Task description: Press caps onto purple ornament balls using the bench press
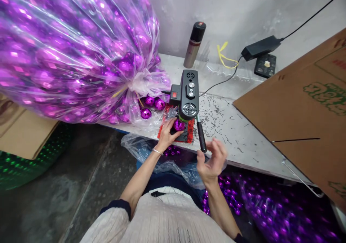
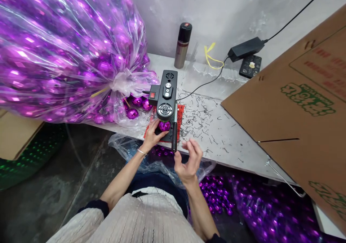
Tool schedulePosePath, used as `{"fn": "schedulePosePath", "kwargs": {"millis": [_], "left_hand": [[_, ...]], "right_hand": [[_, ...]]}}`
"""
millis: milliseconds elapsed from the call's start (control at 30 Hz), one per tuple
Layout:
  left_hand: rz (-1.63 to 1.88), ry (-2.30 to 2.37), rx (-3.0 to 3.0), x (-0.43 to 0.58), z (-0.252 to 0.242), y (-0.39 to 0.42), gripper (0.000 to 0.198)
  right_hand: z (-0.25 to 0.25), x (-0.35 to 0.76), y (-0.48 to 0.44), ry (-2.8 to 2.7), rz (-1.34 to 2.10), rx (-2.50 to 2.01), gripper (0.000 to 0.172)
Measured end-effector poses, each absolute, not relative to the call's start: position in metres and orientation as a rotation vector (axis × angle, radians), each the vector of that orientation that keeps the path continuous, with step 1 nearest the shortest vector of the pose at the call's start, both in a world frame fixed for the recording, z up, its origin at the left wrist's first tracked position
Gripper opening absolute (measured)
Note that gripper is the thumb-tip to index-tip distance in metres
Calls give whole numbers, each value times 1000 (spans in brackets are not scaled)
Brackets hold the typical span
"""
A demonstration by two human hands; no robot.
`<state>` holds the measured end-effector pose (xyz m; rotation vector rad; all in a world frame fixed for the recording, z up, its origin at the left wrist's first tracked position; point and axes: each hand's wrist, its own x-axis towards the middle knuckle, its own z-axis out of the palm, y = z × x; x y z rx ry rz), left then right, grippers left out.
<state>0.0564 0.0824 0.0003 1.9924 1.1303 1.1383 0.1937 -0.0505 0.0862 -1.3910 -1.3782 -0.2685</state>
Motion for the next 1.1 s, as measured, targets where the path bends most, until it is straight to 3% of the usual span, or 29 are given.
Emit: {"fn": "schedulePosePath", "kwargs": {"millis": [100, 167, 267, 300, 433, 733, 1100], "left_hand": [[1116, 1131, 1978, 55, 1, 82, 66], [1111, 1128, 1975, 54, 2, 81, 66], [1109, 1124, 1974, 54, 3, 81, 66], [1110, 1120, 1975, 55, 3, 81, 66], [1120, 1109, 1979, 55, 2, 80, 66], [1124, 1110, 1980, 55, 1, 79, 67], [1154, 1115, 1998, 57, -5, 79, 66]], "right_hand": [[116, 203, -31, -1470, -395, -1304, 67], [132, 203, -18, -1553, -410, -1237, 54], [138, 197, -1, -1679, -338, -1202, 18], [135, 194, 3, -1684, -334, -1201, 15], [106, 187, 14, -1588, -424, -1166, 29], [62, 186, 19, -1491, -461, -1109, 28], [61, 183, 23, -1448, -431, -1006, 27]]}}
